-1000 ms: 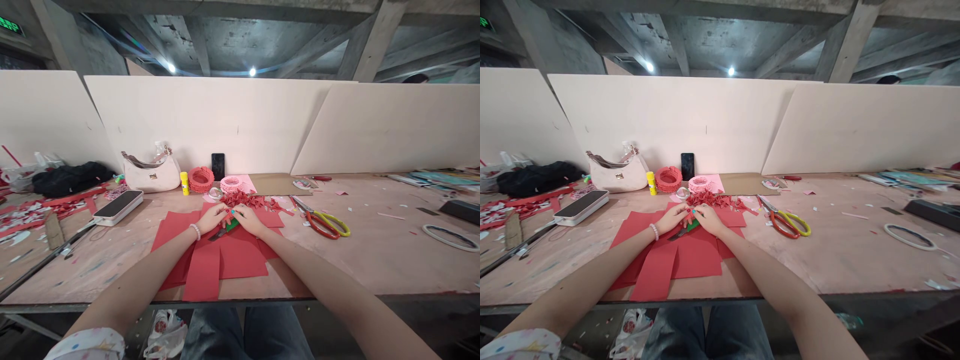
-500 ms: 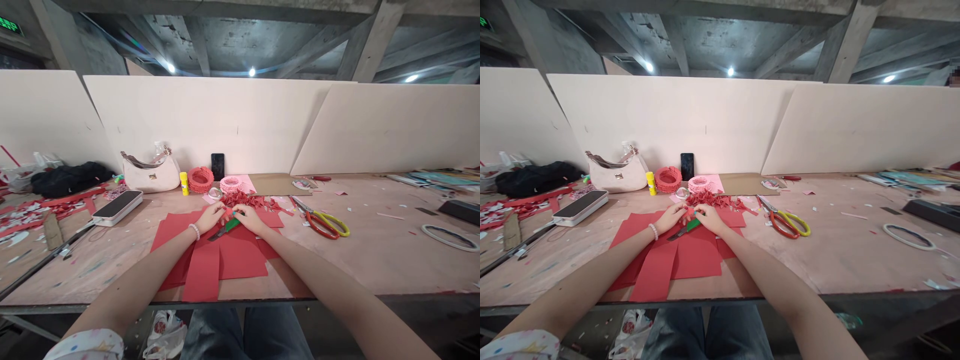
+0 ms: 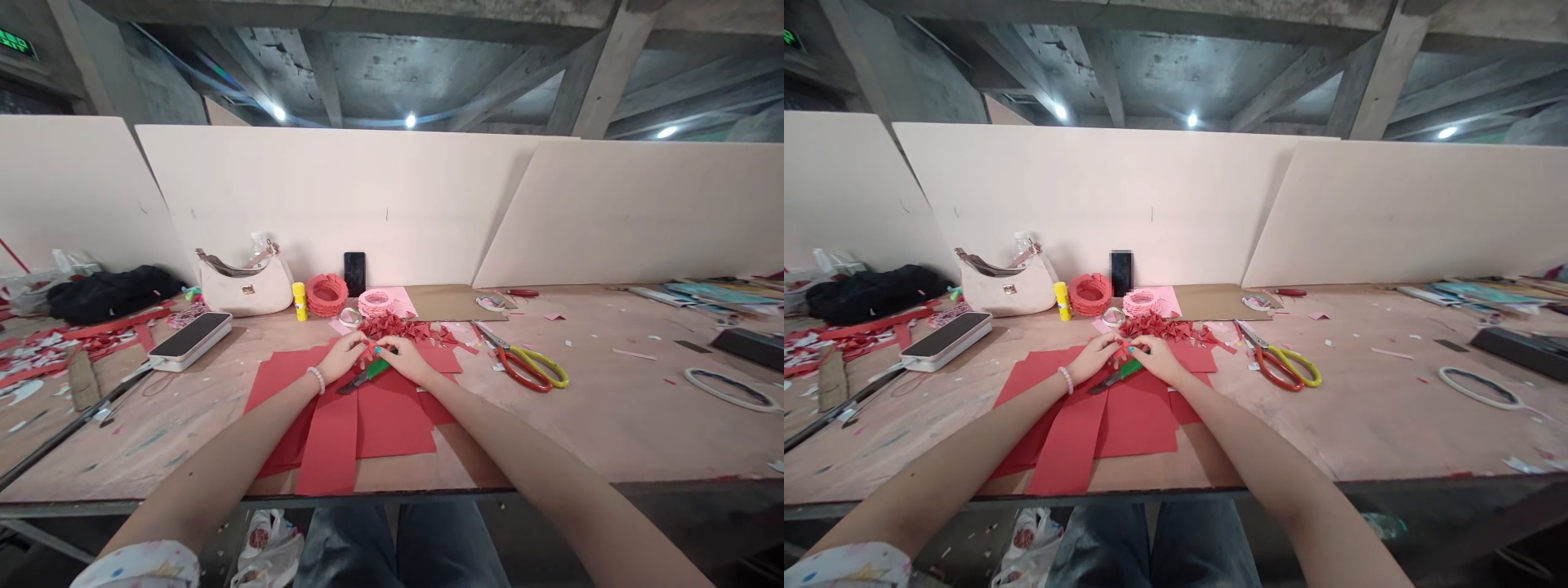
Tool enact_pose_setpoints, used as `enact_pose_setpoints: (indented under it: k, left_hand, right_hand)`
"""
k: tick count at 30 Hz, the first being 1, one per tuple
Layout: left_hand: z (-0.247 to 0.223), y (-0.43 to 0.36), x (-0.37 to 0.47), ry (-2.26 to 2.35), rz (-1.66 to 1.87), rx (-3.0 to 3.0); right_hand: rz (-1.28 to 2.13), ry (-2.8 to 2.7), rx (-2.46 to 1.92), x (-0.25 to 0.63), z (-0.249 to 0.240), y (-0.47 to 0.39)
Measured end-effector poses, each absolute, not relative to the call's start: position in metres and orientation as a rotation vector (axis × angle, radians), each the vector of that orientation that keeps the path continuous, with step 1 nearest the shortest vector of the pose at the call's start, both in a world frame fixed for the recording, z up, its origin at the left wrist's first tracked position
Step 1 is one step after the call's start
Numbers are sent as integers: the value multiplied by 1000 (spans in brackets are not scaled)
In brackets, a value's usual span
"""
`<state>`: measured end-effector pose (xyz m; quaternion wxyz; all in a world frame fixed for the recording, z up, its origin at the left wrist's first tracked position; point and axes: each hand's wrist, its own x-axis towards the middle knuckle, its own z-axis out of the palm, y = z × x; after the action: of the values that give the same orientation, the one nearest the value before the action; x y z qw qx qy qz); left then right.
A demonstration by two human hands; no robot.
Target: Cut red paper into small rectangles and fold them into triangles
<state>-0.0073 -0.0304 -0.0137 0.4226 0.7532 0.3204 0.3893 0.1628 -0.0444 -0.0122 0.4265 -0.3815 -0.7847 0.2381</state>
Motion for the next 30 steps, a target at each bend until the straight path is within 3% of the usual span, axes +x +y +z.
enact_pose_setpoints:
  k: [30]
  left_hand:
    - [-19, -19, -10, 858, 1064, 2022]
  right_hand:
    - [698, -1891, -950, 165, -12, -42]
